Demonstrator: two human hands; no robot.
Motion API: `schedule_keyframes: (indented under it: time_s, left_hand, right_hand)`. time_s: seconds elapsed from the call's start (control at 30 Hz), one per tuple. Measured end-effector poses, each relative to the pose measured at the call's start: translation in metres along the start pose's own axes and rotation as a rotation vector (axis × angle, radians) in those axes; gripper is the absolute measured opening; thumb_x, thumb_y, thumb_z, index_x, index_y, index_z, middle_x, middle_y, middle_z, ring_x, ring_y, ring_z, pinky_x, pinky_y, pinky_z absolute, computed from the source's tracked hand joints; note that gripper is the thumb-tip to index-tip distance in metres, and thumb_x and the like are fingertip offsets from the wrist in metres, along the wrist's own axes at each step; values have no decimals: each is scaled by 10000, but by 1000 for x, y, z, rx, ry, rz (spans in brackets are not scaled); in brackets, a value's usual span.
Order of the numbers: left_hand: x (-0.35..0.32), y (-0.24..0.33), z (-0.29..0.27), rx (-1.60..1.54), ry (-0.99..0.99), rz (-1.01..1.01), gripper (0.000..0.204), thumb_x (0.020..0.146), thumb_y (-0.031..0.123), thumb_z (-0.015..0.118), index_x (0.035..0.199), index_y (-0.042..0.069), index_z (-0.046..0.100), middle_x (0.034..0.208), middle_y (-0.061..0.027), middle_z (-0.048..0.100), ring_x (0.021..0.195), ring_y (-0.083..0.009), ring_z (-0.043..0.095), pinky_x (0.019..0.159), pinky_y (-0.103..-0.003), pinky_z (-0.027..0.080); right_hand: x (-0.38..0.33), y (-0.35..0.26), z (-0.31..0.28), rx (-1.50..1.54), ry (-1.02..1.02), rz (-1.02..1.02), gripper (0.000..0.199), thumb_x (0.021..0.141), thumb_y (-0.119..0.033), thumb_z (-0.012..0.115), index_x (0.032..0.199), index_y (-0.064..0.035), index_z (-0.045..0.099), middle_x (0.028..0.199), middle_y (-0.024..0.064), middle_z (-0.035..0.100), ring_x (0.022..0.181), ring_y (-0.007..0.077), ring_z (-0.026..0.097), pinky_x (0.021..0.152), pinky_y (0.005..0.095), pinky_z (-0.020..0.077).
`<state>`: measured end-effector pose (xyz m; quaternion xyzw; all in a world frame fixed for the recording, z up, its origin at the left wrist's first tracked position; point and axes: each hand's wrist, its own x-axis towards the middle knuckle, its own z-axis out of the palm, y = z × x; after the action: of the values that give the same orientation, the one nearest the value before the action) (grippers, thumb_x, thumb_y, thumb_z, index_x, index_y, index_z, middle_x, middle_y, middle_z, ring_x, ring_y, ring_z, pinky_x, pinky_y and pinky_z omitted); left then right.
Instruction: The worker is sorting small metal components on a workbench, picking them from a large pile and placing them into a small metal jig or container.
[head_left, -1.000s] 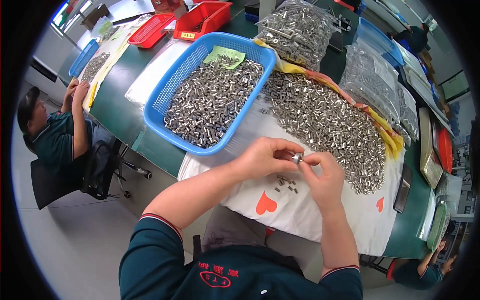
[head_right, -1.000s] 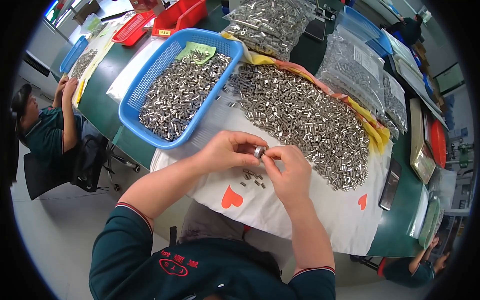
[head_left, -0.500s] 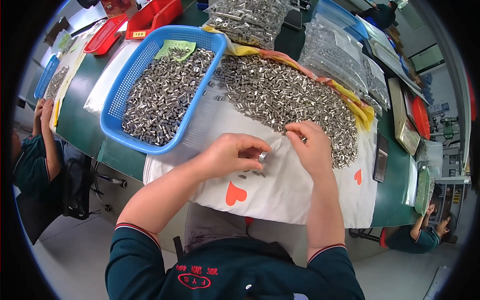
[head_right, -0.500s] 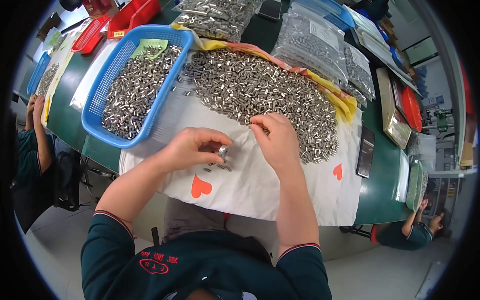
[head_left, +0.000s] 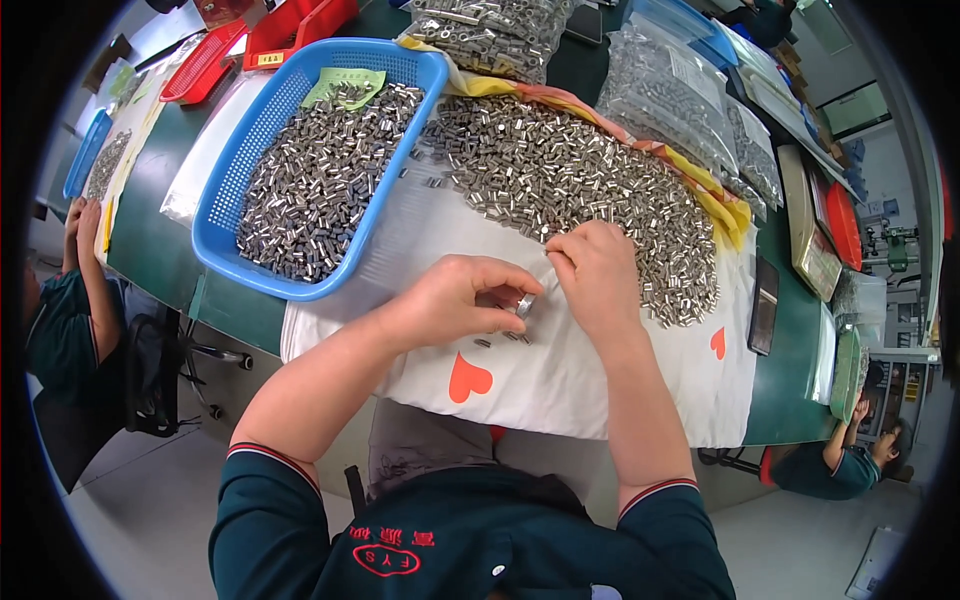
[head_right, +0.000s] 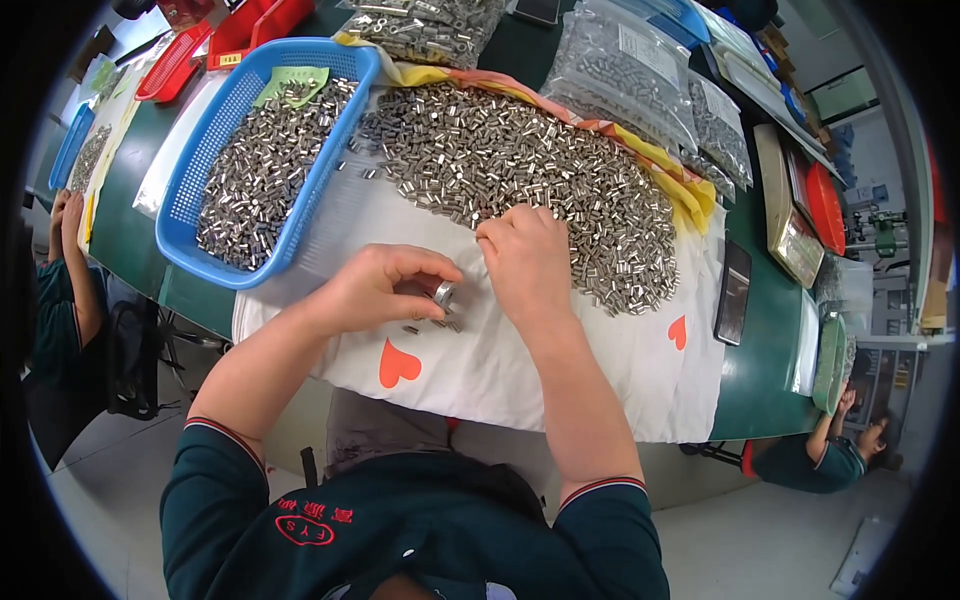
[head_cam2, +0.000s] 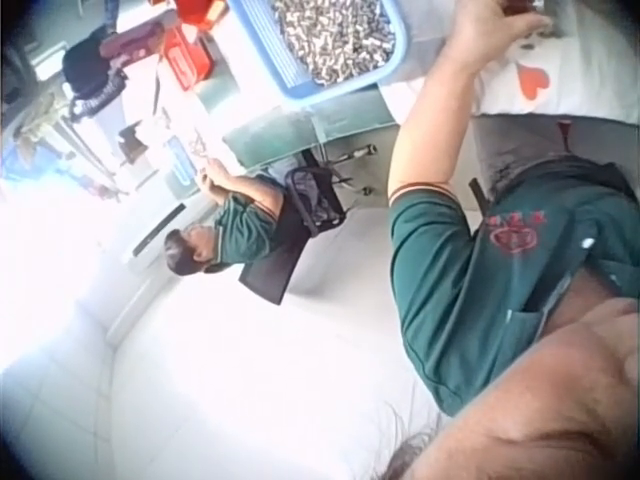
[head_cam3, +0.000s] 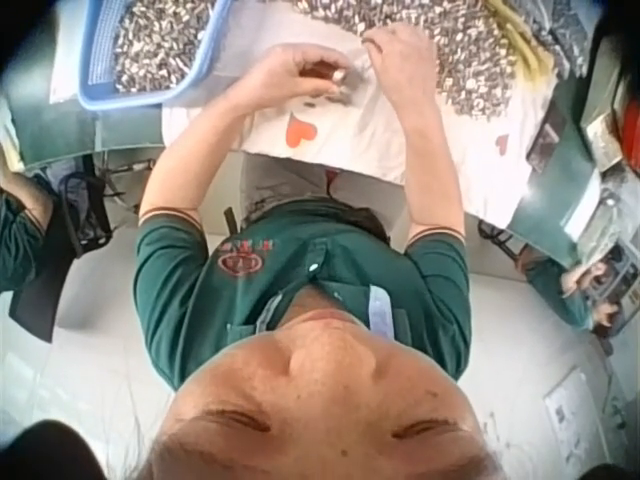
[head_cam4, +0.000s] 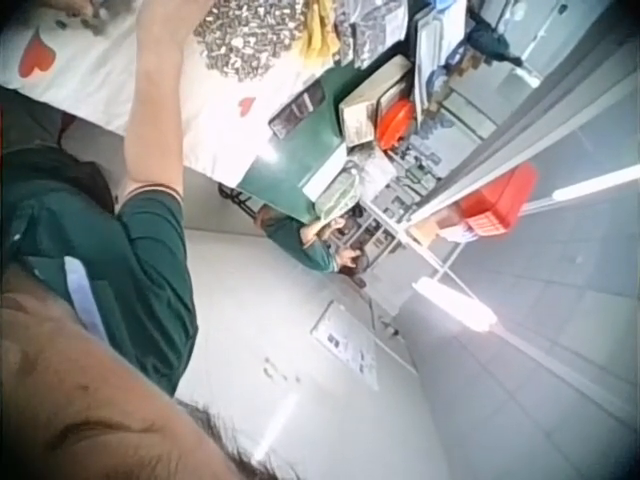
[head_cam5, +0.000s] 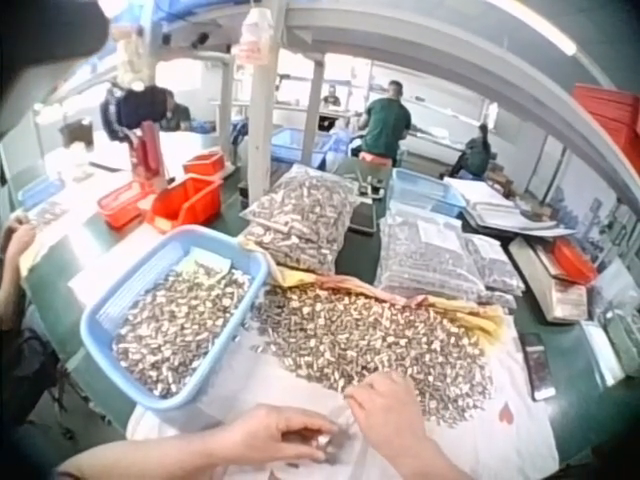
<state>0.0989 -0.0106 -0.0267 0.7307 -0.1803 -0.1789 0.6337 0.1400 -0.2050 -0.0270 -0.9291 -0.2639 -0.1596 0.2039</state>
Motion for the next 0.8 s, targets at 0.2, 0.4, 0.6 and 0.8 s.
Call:
schedule_keyframes:
  time_s: [0.2,0.4,0.6,0.8]
  left_hand:
    - [0,-7,-2,-190,-22,-139,369,748,-24,684,1101,13,584,943,-2,599,808,-53,549,733,-209,478]
    - [3,-7,-4,-394,113,-164,361,771,1,669,1120,26,581,900,-6,617,819,-50,568,719,-209,496]
    - [4,-8,-3,-370,136,-159,364,775,7,667,1126,15,573,895,-10,621,813,-56,581,702,-203,492]
    - [6,-10,-7,-344,146,-156,359,766,17,678,1113,17,586,889,-9,620,809,-57,582,694,-205,490]
  right_hand:
    - [-4,-7,2,-3,-21,4,67,678,-91,668,740,-108,647,756,17,542,787,210,513,722,345,399]
    - [-5,-21,-14,356,-53,153,111,678,-68,667,775,-56,612,772,41,584,746,191,566,677,314,450]
    - [-8,-27,-17,729,-167,282,97,705,-49,657,785,-42,602,754,58,615,666,167,606,614,276,483]
    - [-2,-28,-13,652,-117,197,80,707,-31,646,768,-51,599,732,49,606,684,191,590,613,297,466]
